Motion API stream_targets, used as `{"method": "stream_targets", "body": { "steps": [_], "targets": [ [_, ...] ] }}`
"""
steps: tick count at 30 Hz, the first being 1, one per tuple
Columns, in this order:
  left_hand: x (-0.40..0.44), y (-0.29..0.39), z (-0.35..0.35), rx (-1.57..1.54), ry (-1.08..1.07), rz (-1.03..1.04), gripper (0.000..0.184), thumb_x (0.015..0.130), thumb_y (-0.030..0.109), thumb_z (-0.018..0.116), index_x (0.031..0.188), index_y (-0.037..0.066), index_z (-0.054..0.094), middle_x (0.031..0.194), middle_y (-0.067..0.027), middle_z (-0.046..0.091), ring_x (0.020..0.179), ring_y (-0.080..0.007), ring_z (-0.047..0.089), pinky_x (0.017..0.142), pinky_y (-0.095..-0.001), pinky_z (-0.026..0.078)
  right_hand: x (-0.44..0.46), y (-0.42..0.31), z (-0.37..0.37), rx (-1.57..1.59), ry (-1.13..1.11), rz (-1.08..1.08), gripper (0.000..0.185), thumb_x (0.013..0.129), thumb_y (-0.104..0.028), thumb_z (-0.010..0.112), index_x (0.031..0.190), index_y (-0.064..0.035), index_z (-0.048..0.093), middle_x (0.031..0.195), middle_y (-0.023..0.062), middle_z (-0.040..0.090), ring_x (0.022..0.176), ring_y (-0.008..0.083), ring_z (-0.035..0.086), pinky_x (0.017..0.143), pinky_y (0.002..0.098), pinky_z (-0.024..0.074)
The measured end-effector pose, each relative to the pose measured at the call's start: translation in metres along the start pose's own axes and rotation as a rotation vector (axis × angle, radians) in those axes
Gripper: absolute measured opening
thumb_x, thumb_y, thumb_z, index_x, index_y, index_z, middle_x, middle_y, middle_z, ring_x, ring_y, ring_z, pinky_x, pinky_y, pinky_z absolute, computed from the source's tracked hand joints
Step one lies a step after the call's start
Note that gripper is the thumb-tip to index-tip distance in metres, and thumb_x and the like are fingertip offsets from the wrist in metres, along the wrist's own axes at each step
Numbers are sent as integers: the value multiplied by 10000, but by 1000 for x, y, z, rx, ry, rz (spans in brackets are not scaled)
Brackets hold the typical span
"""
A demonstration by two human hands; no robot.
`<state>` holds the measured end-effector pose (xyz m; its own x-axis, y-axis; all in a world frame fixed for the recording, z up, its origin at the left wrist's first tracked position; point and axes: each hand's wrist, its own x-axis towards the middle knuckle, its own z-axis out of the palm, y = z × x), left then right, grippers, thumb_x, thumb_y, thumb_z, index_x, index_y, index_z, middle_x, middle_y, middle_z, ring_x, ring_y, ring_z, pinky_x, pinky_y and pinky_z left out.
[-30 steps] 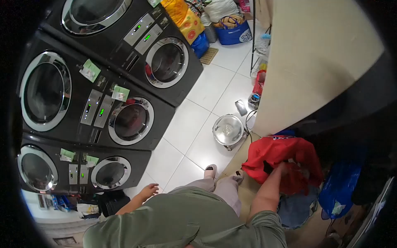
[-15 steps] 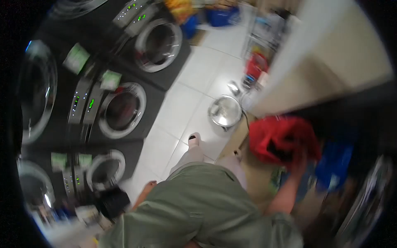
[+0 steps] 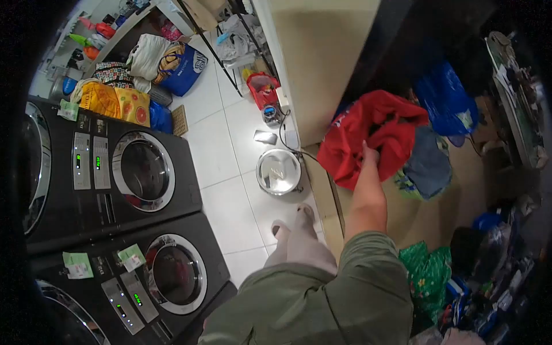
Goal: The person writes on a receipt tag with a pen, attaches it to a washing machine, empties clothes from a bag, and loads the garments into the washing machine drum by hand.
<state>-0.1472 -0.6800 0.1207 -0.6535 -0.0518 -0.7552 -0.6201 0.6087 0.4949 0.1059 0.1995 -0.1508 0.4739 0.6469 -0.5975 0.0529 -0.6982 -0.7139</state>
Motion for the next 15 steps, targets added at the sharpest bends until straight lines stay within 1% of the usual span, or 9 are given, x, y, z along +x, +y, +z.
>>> {"method": "stream_targets", "body": {
  "steps": [1, 3, 4, 7, 8, 11, 12, 14, 15],
  "targets": [
    [-5, 4, 10, 50, -1, -59, 341, 931, 234, 557, 1194, 16, 551, 996, -112, 636, 875, -189, 651, 668, -320, 515, -20, -20, 12, 102, -16, 29, 288, 790, -221, 769, 927, -13, 623, 689, 86, 624, 433, 195, 494, 341, 317, 369],
    [-11, 10, 21, 143, -20, -152, 345, 929, 237, 559, 1196, 19, 551, 1000, -112, 636, 873, -190, 650, 670, -321, 515, 33, -6, 24, 260, -283, -27, 388, 739, -211, 786, 1009, 7, 612, 815, 102, 653, 522, 258, 582, 470, 414, 477],
    [-12, 11, 30, 173, -33, -189, 346, 929, 238, 560, 1198, 20, 551, 1002, -113, 636, 872, -190, 650, 671, -322, 515, 34, -15, 30, 228, -184, 77, 324, 758, -141, 737, 1016, -9, 594, 874, 105, 649, 611, 258, 609, 541, 392, 510],
    [-6, 19, 57, 217, -81, -247, 352, 926, 242, 563, 1201, 23, 551, 1007, -113, 636, 870, -192, 650, 674, -323, 516, 6, -38, 8, 752, -361, -77, 300, 776, -102, 686, 1041, -12, 579, 961, 119, 646, 785, 262, 642, 723, 398, 545],
    [-2, 24, 65, 225, -95, -249, 353, 925, 243, 564, 1202, 25, 551, 1009, -113, 635, 869, -193, 650, 675, -324, 516, -5, -47, -11, 859, -572, -30, 285, 820, -124, 635, 1089, -38, 592, 1126, 117, 632, 1052, 291, 595, 983, 450, 460],
    [11, 38, 72, 245, -143, -231, 358, 923, 247, 566, 1206, 28, 551, 1014, -113, 635, 867, -195, 649, 677, -325, 516, -52, -75, -58, 857, -636, 23, 348, 839, -157, 622, 1161, -33, 574, 1164, 120, 628, 1032, 293, 608, 967, 452, 474],
    [14, 44, 73, 249, -155, -219, 360, 922, 248, 567, 1207, 29, 551, 1016, -114, 635, 867, -195, 649, 678, -326, 516, -60, -80, -63, 857, -686, -2, 446, 860, -282, 640, 1228, -47, 548, 1207, 123, 612, 1089, 293, 588, 998, 461, 451],
    [21, 54, 77, 249, -171, -194, 364, 920, 251, 569, 1210, 32, 551, 1020, -114, 634, 865, -197, 649, 680, -326, 516, -58, -75, -65, 672, -634, 38, 507, 854, -373, 648, 1246, -69, 541, 1171, 104, 634, 1014, 257, 627, 887, 423, 517],
    [24, 58, 79, 248, -177, -182, 365, 920, 252, 570, 1211, 33, 551, 1022, -114, 634, 864, -197, 649, 681, -327, 516, -65, -80, -57, 639, -621, 49, 526, 843, -404, 659, 1243, -83, 545, 1126, 85, 652, 902, 221, 637, 754, 381, 514]
  ]
}}
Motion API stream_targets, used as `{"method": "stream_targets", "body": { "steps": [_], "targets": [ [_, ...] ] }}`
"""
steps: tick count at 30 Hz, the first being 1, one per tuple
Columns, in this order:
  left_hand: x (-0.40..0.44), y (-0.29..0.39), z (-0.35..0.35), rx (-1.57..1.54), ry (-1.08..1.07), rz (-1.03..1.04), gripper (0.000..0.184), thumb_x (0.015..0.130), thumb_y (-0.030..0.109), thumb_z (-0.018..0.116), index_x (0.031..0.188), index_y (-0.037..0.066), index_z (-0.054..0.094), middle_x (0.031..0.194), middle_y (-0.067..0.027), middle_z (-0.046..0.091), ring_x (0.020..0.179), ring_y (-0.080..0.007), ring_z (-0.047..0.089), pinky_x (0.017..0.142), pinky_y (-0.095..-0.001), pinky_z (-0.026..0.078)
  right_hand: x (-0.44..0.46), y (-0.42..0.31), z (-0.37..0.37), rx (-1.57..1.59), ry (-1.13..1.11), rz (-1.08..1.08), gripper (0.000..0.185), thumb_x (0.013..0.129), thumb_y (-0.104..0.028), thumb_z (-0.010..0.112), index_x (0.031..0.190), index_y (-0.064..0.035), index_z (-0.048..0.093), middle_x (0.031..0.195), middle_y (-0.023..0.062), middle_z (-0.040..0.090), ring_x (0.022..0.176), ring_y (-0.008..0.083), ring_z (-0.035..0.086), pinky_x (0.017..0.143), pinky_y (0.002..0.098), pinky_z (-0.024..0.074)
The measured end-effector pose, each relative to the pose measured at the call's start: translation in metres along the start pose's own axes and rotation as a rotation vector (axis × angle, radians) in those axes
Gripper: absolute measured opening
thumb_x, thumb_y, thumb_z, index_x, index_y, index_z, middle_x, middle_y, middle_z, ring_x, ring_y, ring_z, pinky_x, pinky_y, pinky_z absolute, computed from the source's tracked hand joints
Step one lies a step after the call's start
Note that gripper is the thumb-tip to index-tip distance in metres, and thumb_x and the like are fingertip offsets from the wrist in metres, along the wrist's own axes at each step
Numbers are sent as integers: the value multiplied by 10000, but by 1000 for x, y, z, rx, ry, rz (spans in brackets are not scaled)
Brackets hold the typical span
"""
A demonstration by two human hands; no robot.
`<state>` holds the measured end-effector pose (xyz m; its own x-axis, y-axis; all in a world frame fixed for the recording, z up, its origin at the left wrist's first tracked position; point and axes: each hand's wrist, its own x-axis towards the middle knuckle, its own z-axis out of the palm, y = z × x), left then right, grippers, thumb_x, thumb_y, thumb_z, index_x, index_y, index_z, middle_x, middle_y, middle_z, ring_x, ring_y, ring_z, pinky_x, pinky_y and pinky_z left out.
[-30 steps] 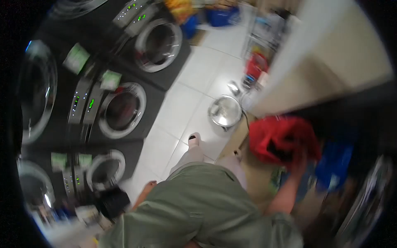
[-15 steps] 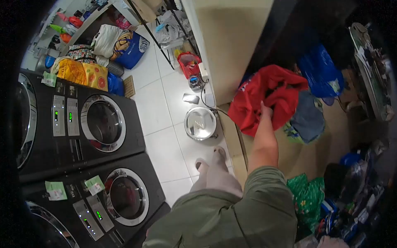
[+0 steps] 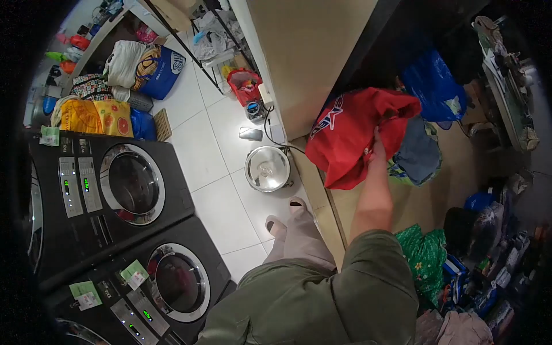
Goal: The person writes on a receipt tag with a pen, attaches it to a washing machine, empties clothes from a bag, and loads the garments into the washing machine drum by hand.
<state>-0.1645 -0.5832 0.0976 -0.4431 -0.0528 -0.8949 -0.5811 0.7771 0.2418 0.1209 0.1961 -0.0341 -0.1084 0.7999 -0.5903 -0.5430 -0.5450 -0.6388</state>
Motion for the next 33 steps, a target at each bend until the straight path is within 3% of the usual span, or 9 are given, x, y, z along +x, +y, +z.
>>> {"method": "stream_targets", "body": {
  "steps": [4, 6, 8, 10, 12, 15, 16, 21, 33],
  "targets": [
    [5, 9, -3, 9, 0, 32, 372, 916, 257, 573, 1216, 38, 552, 1029, -114, 634, 861, -200, 649, 685, -329, 516, -21, -1, 69, 9, 136, 54, 521, 818, -428, 693, 1215, -114, 568, 966, 21, 703, 565, 121, 622, 373, 260, 429],
    [6, 7, -4, 15, -12, 28, 376, 915, 260, 575, 1219, 40, 552, 1033, -115, 633, 860, -201, 648, 686, -330, 517, -24, -17, 71, 143, 164, -65, 384, 806, -287, 701, 1121, -89, 606, 1025, 54, 675, 835, 205, 630, 708, 351, 487],
    [11, -7, -7, 25, -29, 26, 380, 913, 263, 577, 1221, 42, 552, 1036, -115, 633, 858, -202, 648, 688, -331, 517, -24, -31, 44, 159, 94, -348, 319, 784, -215, 698, 1062, -78, 626, 1017, 70, 662, 926, 232, 630, 788, 379, 516],
    [11, -35, -7, 25, -42, 23, 383, 911, 265, 578, 1223, 45, 552, 1040, -115, 633, 857, -203, 648, 690, -332, 517, -63, -54, 15, 52, 70, -477, 387, 803, -285, 653, 1142, -105, 607, 1039, 78, 650, 942, 217, 615, 714, 360, 519],
    [28, -77, -11, 65, -63, 67, 387, 910, 268, 580, 1226, 47, 552, 1044, -115, 632, 856, -204, 648, 692, -332, 517, -90, -92, 9, -6, -10, -64, 505, 861, -385, 608, 1295, -142, 514, 1185, 70, 583, 1009, 223, 594, 727, 386, 523],
    [70, -134, -5, 221, -74, 246, 392, 907, 272, 583, 1230, 50, 552, 1049, -116, 632, 853, -206, 647, 695, -334, 517, -156, -83, 64, -441, -278, -88, 550, 856, -170, 693, 1329, -109, 418, 990, 27, 623, 745, 135, 599, 574, 267, 494],
    [14, -44, -2, -3, -91, -121, 435, 903, 306, 587, 1267, 73, 541, 1059, -107, 635, 867, -210, 647, 690, -348, 510, -184, -70, 92, -622, -326, -122, 529, 840, -176, 713, 1294, -101, 452, 917, 14, 619, 591, 118, 562, 500, 271, 454],
    [116, -32, 0, -98, -86, 105, 435, 916, 280, 553, 1286, 54, 525, 1100, -115, 624, 878, -217, 634, 679, -322, 493, -235, -30, 171, -791, -41, -411, 179, 807, -131, 709, 705, -128, 561, 576, -30, 530, 398, 77, 423, 386, 224, 335],
    [232, 118, -102, -245, -161, 243, 381, 915, 234, 554, 1245, 44, 548, 1042, -114, 628, 911, -193, 606, 794, -340, 484, -385, 93, 439, -872, -462, -1052, 397, 916, -63, 594, 554, -89, 434, 566, -34, 463, 503, 33, 356, 485, 212, 244]
  ]
}}
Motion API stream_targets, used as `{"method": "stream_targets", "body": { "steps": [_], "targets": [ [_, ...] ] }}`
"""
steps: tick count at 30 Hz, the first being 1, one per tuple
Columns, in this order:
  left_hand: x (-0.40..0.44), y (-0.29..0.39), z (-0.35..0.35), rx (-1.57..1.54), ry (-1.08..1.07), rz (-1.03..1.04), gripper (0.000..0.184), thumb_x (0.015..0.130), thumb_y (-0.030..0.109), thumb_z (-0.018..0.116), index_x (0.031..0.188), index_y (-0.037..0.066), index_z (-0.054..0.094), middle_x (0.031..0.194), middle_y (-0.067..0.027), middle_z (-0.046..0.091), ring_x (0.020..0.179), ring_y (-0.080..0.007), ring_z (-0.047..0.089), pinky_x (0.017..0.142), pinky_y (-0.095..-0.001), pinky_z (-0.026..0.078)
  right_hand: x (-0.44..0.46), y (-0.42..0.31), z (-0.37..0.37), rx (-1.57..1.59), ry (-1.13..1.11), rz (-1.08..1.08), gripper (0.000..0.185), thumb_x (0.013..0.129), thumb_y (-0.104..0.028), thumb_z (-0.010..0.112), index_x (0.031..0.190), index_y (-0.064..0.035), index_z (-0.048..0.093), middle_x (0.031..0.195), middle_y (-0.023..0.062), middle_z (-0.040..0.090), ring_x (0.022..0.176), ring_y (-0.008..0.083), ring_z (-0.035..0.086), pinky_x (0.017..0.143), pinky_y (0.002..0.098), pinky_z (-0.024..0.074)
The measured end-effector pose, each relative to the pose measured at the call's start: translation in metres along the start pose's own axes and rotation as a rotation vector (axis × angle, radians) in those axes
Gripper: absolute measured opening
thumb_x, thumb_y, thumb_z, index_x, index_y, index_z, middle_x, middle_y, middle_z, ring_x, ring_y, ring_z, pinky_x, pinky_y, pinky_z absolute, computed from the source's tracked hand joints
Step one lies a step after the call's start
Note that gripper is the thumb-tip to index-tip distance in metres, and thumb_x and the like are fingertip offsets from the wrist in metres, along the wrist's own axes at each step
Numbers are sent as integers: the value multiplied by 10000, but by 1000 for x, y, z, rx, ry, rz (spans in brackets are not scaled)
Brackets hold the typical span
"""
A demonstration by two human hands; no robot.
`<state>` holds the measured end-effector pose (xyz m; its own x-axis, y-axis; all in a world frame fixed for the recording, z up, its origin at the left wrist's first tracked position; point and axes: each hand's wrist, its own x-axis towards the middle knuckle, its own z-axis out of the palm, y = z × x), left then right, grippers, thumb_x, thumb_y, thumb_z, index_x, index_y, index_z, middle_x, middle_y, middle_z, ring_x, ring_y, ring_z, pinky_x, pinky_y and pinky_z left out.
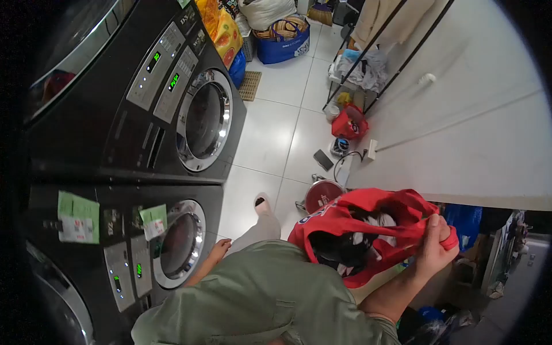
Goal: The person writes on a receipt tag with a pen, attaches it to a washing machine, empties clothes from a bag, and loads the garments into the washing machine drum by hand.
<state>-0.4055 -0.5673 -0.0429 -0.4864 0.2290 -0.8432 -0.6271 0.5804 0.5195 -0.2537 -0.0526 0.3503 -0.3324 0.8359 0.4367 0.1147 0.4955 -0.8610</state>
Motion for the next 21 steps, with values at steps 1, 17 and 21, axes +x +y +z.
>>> {"method": "stream_targets", "body": {
  "steps": [1, 17, 21],
  "targets": [
    [3, 14, -11, -6, -23, 75, 389, 912, 237, 560, 1249, 43, 546, 1044, -118, 631, 913, -193, 605, 791, -336, 486, -3, -3, 17, 5, 4, 38, 397, 906, -30, 594, 553, -87, 421, 581, -34, 477, 506, 33, 345, 482, 218, 238],
    [-6, 20, -120, -39, 418, 31, 357, 911, 237, 572, 1222, 62, 576, 985, -65, 625, 814, -134, 594, 702, -267, 465, -33, 102, 357, 243, -97, 475, 334, 906, -248, 649, 635, -59, 602, 601, -37, 529, 545, 46, 427, 488, 225, 319],
    [-33, 34, -89, -134, 492, -25, 369, 904, 230, 577, 1218, 36, 577, 969, -84, 629, 826, -161, 614, 727, -296, 478, 5, 212, 424, 439, -221, 913, 269, 874, -255, 677, 824, 8, 653, 694, 17, 608, 601, 92, 526, 506, 246, 375]
  ]
}}
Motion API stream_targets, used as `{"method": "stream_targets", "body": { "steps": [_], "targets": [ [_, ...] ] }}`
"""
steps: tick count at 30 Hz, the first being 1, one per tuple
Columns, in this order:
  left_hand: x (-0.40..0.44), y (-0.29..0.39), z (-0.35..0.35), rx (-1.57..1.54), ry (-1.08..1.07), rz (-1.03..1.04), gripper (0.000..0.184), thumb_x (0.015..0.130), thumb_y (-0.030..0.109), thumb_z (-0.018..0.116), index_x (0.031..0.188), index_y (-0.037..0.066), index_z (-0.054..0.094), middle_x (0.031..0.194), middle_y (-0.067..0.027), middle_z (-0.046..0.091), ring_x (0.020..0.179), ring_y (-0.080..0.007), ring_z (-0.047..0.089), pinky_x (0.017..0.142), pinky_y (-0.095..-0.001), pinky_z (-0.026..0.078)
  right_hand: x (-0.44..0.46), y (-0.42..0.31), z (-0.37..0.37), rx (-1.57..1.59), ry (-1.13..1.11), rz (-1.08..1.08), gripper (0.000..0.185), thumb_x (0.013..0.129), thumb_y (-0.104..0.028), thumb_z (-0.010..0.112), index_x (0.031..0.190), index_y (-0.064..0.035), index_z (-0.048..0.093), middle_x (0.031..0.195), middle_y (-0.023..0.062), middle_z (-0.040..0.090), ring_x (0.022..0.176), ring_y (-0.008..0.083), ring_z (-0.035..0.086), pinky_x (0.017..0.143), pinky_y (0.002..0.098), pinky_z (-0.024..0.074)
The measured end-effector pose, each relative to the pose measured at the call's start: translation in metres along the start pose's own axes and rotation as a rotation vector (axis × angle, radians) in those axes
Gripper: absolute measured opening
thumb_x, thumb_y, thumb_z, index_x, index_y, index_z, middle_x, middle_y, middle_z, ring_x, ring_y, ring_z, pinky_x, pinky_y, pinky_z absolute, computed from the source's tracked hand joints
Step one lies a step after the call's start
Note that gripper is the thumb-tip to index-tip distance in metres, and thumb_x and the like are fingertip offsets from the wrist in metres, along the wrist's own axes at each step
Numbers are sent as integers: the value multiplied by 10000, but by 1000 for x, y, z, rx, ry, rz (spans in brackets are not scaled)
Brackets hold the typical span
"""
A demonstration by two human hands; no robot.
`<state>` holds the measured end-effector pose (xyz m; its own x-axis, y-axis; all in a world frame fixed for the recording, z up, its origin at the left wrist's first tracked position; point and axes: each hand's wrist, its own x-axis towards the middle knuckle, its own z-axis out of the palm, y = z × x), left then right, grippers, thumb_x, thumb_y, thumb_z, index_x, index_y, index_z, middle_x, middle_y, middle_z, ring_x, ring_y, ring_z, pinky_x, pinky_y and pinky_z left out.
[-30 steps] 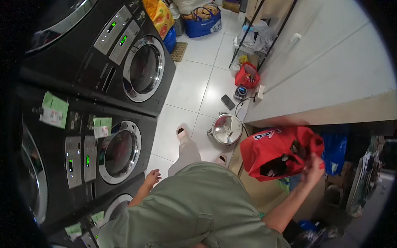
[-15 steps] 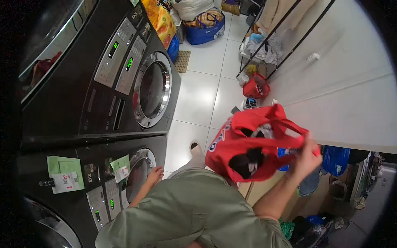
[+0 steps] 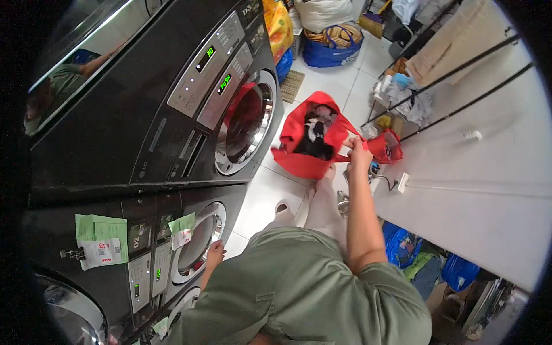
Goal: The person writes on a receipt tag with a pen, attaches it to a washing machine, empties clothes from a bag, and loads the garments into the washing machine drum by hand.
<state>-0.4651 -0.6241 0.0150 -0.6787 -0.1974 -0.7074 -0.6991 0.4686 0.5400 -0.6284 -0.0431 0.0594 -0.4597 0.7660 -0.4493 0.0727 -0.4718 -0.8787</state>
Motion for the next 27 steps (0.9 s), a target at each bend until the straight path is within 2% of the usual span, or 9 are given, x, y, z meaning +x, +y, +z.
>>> {"method": "stream_targets", "body": {
  "steps": [2, 3, 6, 9, 11, 13, 18, 22, 27],
  "targets": [
    [-4, 37, 17, -146, 20, -90, 364, 907, 218, 571, 1217, 26, 574, 976, -89, 631, 834, -169, 620, 756, -287, 478, 51, 39, -16, -358, -210, 205, 249, 850, -231, 694, 868, 12, 645, 733, 43, 632, 626, 125, 565, 522, 276, 407],
    [3, 51, 28, -105, 36, -20, 338, 921, 205, 561, 1206, 24, 578, 986, -82, 634, 844, -160, 620, 780, -277, 476, 88, 78, -36, -594, -271, 13, 210, 830, -202, 706, 792, -12, 623, 683, 26, 601, 597, 134, 539, 523, 292, 409],
    [35, 119, 66, -18, 45, 167, 333, 935, 211, 557, 1213, 29, 575, 1032, -94, 640, 869, -170, 627, 807, -287, 477, 180, 131, -87, -785, 63, -3, 220, 776, -206, 741, 757, -14, 635, 649, 51, 604, 603, 172, 563, 589, 320, 455],
    [99, 210, 115, 6, 98, 405, 351, 947, 253, 549, 1196, 8, 581, 1118, -153, 631, 964, -240, 627, 869, -323, 469, 201, 91, -79, -1303, 277, -314, 499, 750, -165, 671, 1201, -32, 504, 1190, 219, 546, 1027, 366, 577, 890, 452, 464],
    [156, 281, 151, 97, 116, 483, 341, 953, 255, 533, 1167, -3, 592, 1147, -195, 614, 1045, -298, 597, 904, -345, 452, 208, 42, -37, -1535, 216, -952, 440, 724, -80, 641, 1151, -21, 548, 1155, 249, 558, 1066, 391, 549, 873, 472, 458],
    [243, 326, 196, 7, 196, 775, 341, 955, 251, 520, 1195, 18, 580, 1148, -196, 598, 1091, -300, 568, 922, -353, 440, 229, 37, 17, -1337, -31, -1216, 430, 720, -68, 668, 1139, -38, 576, 1127, 208, 577, 1020, 393, 550, 884, 470, 435],
    [389, 437, 316, -215, 326, 723, 605, 901, 383, 584, 1314, -38, 446, 1267, -273, 502, 1160, -359, 525, 973, -403, 412, 300, 154, 106, -1164, -1089, -969, 141, 757, -39, 623, 888, 12, 632, 889, 190, 641, 863, 356, 629, 757, 427, 505],
    [455, 463, 378, -297, 595, 1009, 740, 863, 428, 610, 1329, -89, 358, 1302, -310, 449, 1205, -421, 455, 1011, -430, 365, 433, 288, 106, -1843, -1100, -783, 165, 780, -113, 597, 906, -33, 670, 878, 219, 652, 833, 384, 640, 738, 455, 515],
    [472, 462, 370, -176, 853, 981, 526, 846, 461, 625, 1045, -25, 611, 969, -216, 666, 939, -371, 637, 799, -424, 484, 479, 363, 80, -1941, -1094, -739, 296, 745, -203, 685, 986, -32, 678, 996, 227, 651, 933, 351, 643, 822, 440, 514]
  ]
}}
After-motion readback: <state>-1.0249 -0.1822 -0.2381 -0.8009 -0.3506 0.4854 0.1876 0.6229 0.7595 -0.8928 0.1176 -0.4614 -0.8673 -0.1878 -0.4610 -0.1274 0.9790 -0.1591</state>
